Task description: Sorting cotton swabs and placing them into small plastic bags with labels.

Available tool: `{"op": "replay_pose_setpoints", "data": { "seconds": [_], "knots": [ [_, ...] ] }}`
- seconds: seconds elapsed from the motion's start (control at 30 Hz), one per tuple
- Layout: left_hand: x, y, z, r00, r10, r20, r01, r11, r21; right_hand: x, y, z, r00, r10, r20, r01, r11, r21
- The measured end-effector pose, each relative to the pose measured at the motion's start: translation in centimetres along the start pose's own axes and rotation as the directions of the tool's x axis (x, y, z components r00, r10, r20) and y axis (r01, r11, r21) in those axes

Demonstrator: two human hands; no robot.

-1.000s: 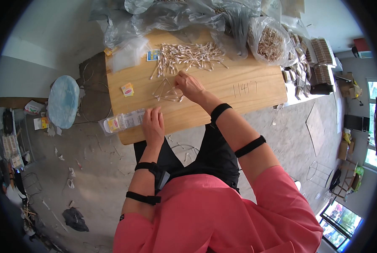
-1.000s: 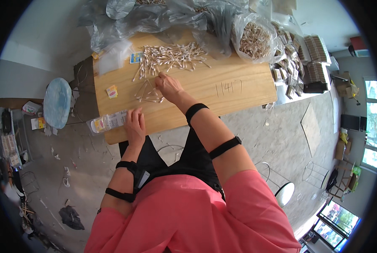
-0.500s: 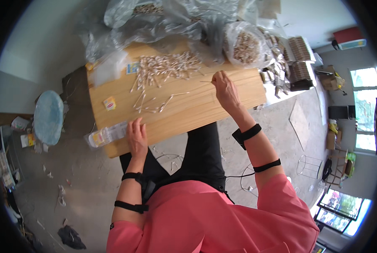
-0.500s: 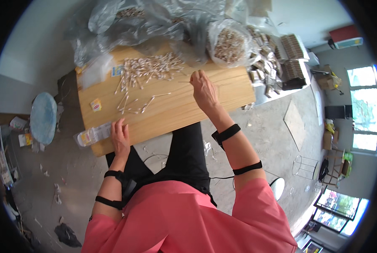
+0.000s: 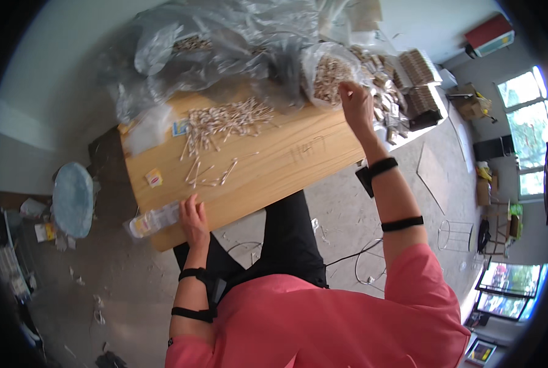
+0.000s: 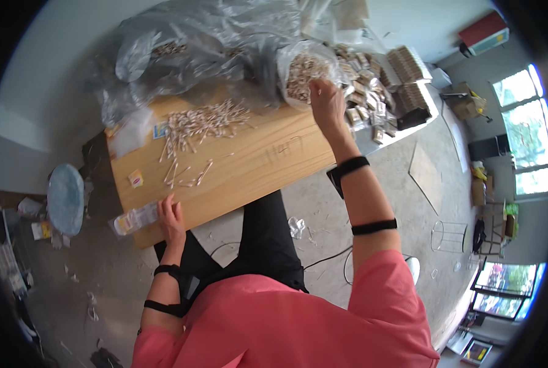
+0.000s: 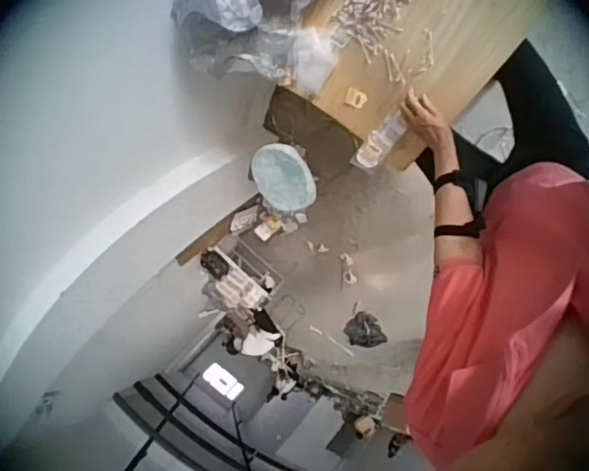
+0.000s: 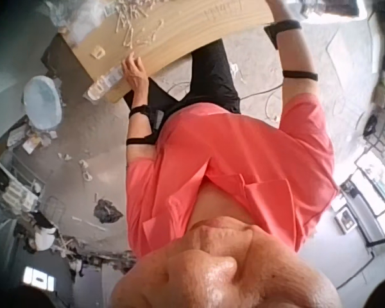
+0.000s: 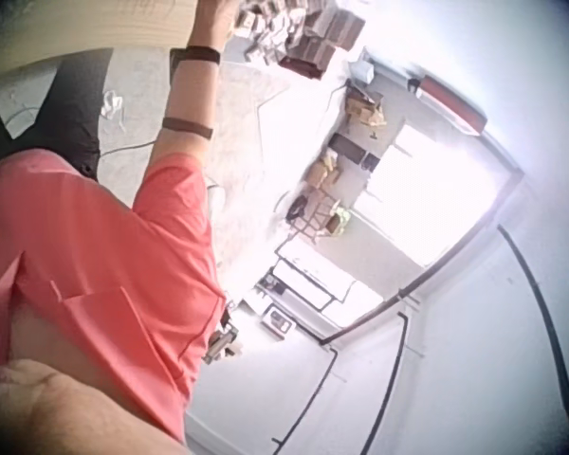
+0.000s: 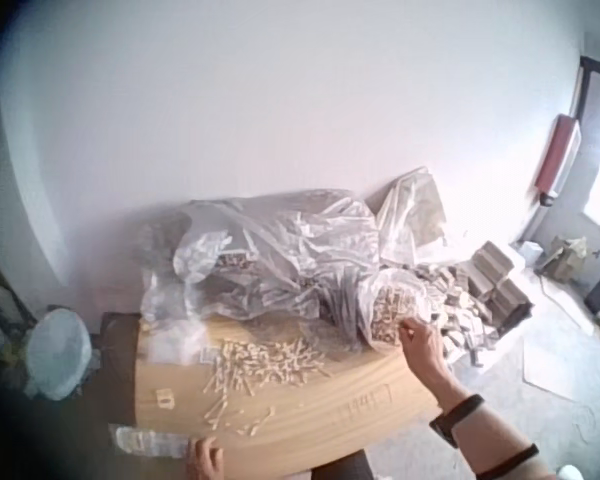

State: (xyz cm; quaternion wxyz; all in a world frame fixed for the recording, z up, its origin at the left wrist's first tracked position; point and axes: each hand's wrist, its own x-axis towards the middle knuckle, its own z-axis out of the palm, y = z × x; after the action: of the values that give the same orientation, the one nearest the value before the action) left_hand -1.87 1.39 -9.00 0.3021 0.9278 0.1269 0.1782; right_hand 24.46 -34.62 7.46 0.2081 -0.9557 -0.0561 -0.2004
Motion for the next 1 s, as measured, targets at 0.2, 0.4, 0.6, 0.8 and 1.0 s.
{"op": "replay_pose_setpoints", "data": {
  "seconds": [0.2, 0.4, 0.6, 0.8, 1.0],
  "knots": [
    [2.5, 1.5, -1.8, 0.995, 0.07, 0.074, -0.065, 0.996, -0.063, -15.6, -7.7, 10.4, 0.777, -0.513, 0.365, 0.269, 0.795, 0.543],
    [3.7, 1.4, -1.8, 0.995, 0.051, 0.082, -0.053, 0.998, 0.023, -19.3, -16.0, 14.7, 0.831, -0.442, 0.339, 0.216, 0.817, 0.534],
    [3.9, 1.5, -1.6, 0.996, -0.06, 0.074, 0.057, 0.997, 0.042, -19.8, -18.2, 15.8, 0.977, 0.007, 0.215, -0.102, 0.895, 0.434],
    [2.2, 0.3, -1.0, 0.999, 0.045, 0.026, -0.045, 0.999, -0.007, -13.7, -13.1, 16.6, 0.757, -0.489, 0.434, 0.295, 0.848, 0.441],
    [1.5, 0.8, -1.3, 0.998, 0.017, -0.066, -0.021, 0.999, -0.05, -13.9, -12.7, 16.6, 0.598, -0.661, 0.453, 0.539, 0.75, 0.382]
  ]
}}
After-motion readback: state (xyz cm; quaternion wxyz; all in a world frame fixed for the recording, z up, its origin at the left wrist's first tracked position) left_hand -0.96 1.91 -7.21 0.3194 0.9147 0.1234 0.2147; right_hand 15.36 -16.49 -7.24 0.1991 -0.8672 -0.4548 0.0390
